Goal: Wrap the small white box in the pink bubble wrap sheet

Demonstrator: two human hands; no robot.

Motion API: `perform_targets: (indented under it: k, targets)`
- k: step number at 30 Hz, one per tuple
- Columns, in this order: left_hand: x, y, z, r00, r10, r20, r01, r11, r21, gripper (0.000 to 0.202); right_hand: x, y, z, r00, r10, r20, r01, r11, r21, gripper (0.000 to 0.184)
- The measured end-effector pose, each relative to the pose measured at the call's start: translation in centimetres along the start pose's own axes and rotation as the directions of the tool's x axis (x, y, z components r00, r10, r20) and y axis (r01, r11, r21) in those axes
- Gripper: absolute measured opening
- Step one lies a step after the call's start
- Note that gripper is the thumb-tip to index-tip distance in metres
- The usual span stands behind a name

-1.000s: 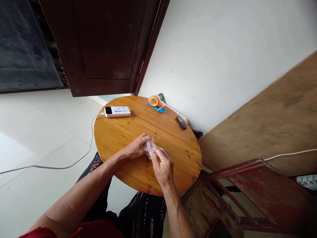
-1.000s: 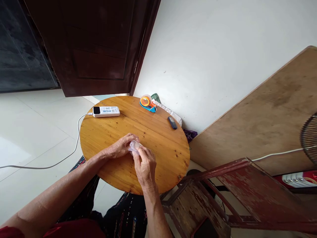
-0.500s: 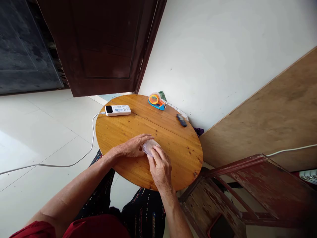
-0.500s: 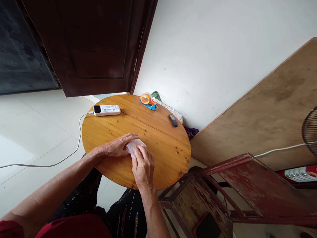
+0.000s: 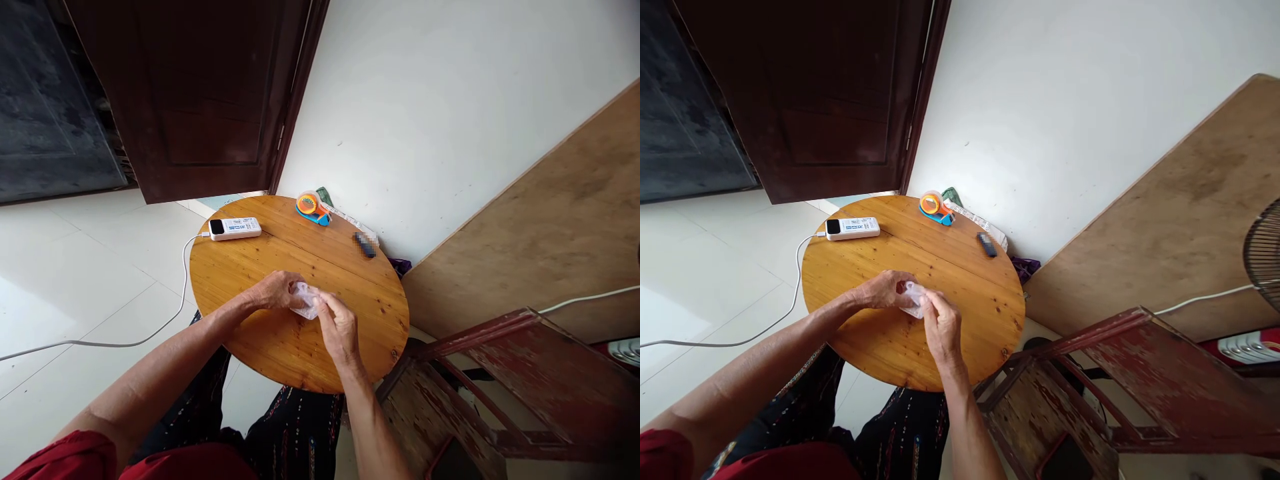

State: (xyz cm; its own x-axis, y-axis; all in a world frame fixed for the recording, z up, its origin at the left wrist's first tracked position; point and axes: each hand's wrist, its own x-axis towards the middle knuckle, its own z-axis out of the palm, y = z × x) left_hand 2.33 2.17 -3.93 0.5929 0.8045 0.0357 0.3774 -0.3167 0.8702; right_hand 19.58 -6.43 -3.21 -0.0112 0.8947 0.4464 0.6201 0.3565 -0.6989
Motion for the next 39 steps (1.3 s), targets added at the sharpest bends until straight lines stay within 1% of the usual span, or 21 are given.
perform_targets:
  k: [2,3,5,6,8,9,11,12,14,16,17,19,22,24,27,29,31,33,35,37,39]
  targets:
    - [0.8,0.6,-0.4,0.99,-0.126,0.066,0.127,0.992,-0.01,0.024,1.4,0.3,-0.5,0.993,0.11,0.051,-0.113,0.991,0.065,0.027]
    - [1.1,0.9,-0.5,0.979,-0.187,0.08,0.188,0.982,-0.013,0.025,2.0,0.6,-0.6,0.986,0.15,0.079,-0.157,0.984,0.083,0.027]
    - [1.7,1.6,-0.7,0.958,-0.274,0.084,0.274,0.962,0.009,0.024,3.2,1.4,-0.7,0.972,0.197,0.125,-0.212,0.97,0.119,0.029]
    - [2.0,1.9,-0.8,0.953,-0.294,0.074,0.291,0.955,0.053,0.023,3.7,1.9,-0.8,0.967,0.21,0.143,-0.23,0.963,0.142,0.03]
    - [2.2,2.3,-1.0,0.956,-0.292,0.024,0.281,0.937,0.206,0.024,4.6,2.9,-0.9,0.957,0.224,0.186,-0.259,0.946,0.194,0.031]
    - [2.3,2.4,-1.1,0.962,-0.272,-0.011,0.263,0.92,0.29,0.025,5.0,3.4,-1.0,0.95,0.222,0.22,-0.27,0.938,0.218,0.03]
    - [2.4,2.1,-1.1,0.979,-0.192,-0.074,0.205,0.893,0.401,0.028,5.7,4.0,-1.3,0.928,0.201,0.313,-0.287,0.923,0.257,0.03]
    - [2.4,1.8,-1.1,0.985,-0.146,-0.093,0.172,0.895,0.411,0.028,6.0,4.0,-1.5,0.914,0.186,0.361,-0.292,0.919,0.265,0.031]
    - [2.6,0.9,-0.8,0.989,-0.084,-0.122,0.121,0.932,0.342,0.024,6.3,3.9,-1.8,0.884,0.154,0.442,-0.288,0.923,0.256,0.04]
    - [2.7,0.0,-0.3,0.985,-0.085,-0.15,0.114,0.974,0.194,0.02,6.4,3.4,-1.9,0.868,0.128,0.48,-0.263,0.938,0.226,0.055]
    - [2.8,-0.4,0.1,0.982,-0.098,-0.162,0.118,0.986,0.121,0.02,6.3,3.2,-1.9,0.869,0.122,0.479,-0.246,0.947,0.206,0.06]
    - [2.9,-0.7,0.6,0.978,-0.12,-0.173,0.126,0.992,0.022,0.023,6.1,3.0,-1.5,0.889,0.135,0.438,-0.228,0.959,0.169,0.066]
    - [2.8,-0.5,0.6,0.97,-0.176,-0.17,0.168,0.984,-0.062,0.025,5.7,3.3,-0.6,0.911,0.201,0.36,-0.276,0.946,0.171,0.067]
    - [2.5,-0.2,0.1,0.975,-0.189,-0.119,0.169,0.972,-0.162,0.031,5.7,3.8,-0.2,0.902,0.242,0.357,-0.345,0.901,0.262,0.07]
    - [1.9,0.1,-0.6,0.994,-0.107,0.008,0.104,0.946,-0.305,0.042,5.9,4.5,-0.1,0.868,0.289,0.403,-0.456,0.786,0.418,0.077]
    - [1.8,0.1,-0.7,0.997,-0.061,0.055,0.077,0.929,-0.362,0.046,6.0,4.8,-0.4,0.845,0.304,0.439,-0.504,0.725,0.469,0.08]
    - [1.9,-0.2,-0.6,0.997,-0.035,0.074,0.062,0.91,-0.41,0.049,6.0,5.1,-0.7,0.837,0.306,0.453,-0.523,0.692,0.498,0.079]
    - [2.1,-0.5,-0.4,0.997,-0.01,0.073,0.042,0.895,-0.443,0.051,6.0,5.3,-0.8,0.846,0.313,0.432,-0.517,0.683,0.516,0.073]
    - [2.3,-0.9,-0.1,0.999,-0.008,0.05,0.03,0.887,-0.461,0.057,6.1,5.5,-0.7,0.861,0.345,0.374,-0.502,0.696,0.513,0.064]
    - [2.5,-1.3,0.1,0.999,-0.047,0.017,0.049,0.876,-0.48,0.068,6.4,5.6,-0.4,0.872,0.394,0.289,-0.489,0.713,0.502,0.058]
    - [2.6,-1.7,0.4,0.997,-0.079,-0.002,0.067,0.863,-0.5,0.078,6.7,5.6,0.1,0.87,0.443,0.217,-0.488,0.705,0.515,0.054]
